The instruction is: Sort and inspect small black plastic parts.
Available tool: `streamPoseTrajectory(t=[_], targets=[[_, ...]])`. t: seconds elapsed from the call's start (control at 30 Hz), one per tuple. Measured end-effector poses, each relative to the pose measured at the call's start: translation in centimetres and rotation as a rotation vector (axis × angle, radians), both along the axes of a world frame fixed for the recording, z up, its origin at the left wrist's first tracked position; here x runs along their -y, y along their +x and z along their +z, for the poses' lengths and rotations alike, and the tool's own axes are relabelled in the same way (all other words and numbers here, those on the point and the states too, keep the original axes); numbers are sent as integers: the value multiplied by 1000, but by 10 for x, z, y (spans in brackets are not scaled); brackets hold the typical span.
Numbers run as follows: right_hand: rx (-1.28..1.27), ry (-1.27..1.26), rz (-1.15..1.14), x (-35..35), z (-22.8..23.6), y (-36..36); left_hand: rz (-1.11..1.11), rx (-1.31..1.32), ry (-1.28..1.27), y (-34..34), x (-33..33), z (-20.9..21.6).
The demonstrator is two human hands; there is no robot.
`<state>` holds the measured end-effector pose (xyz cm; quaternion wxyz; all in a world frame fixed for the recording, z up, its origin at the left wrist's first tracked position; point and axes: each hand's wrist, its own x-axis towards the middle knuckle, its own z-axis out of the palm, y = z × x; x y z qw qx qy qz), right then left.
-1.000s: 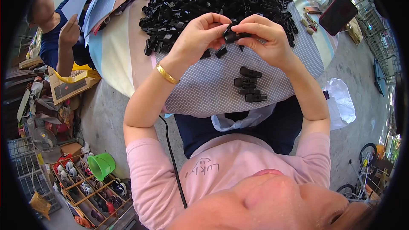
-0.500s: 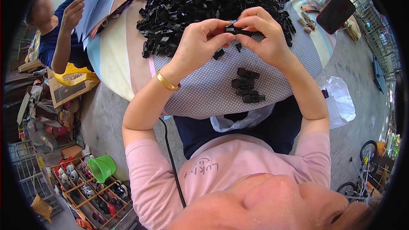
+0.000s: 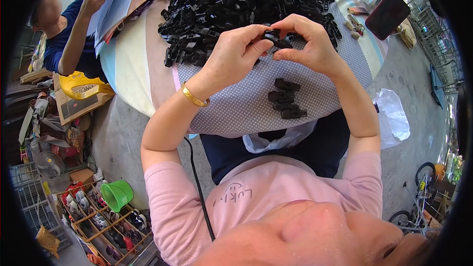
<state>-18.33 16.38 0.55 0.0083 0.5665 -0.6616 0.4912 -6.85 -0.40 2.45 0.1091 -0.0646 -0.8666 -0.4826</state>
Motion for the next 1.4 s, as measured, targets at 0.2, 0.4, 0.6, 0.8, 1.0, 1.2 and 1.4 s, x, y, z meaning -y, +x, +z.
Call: streamPoseTrajectory(t=[0.2, 0.4, 0.6, 0.8, 1.0, 1.2, 1.4], targets=[[-12, -23, -5, 0, 1, 2, -5, -156, -58, 1, -3, -5], [103, -40, 50, -4, 1, 1, -59, -64, 75, 1, 1, 0], [490, -63, 158, -12, 0, -20, -351, 58, -140, 6, -4, 1], [-115, 121, -235, -10, 1, -19, -418, 27, -175, 11, -5, 7], [-435, 448, -360, -7, -6, -2, 48, -52, -714, 10, 6, -13], [-432, 161, -271, -4, 1, -10, 73, -6, -311, -2, 11, -9], [-77, -90, -73, -2, 2, -5, -5, 375, 605, -14, 26, -6]])
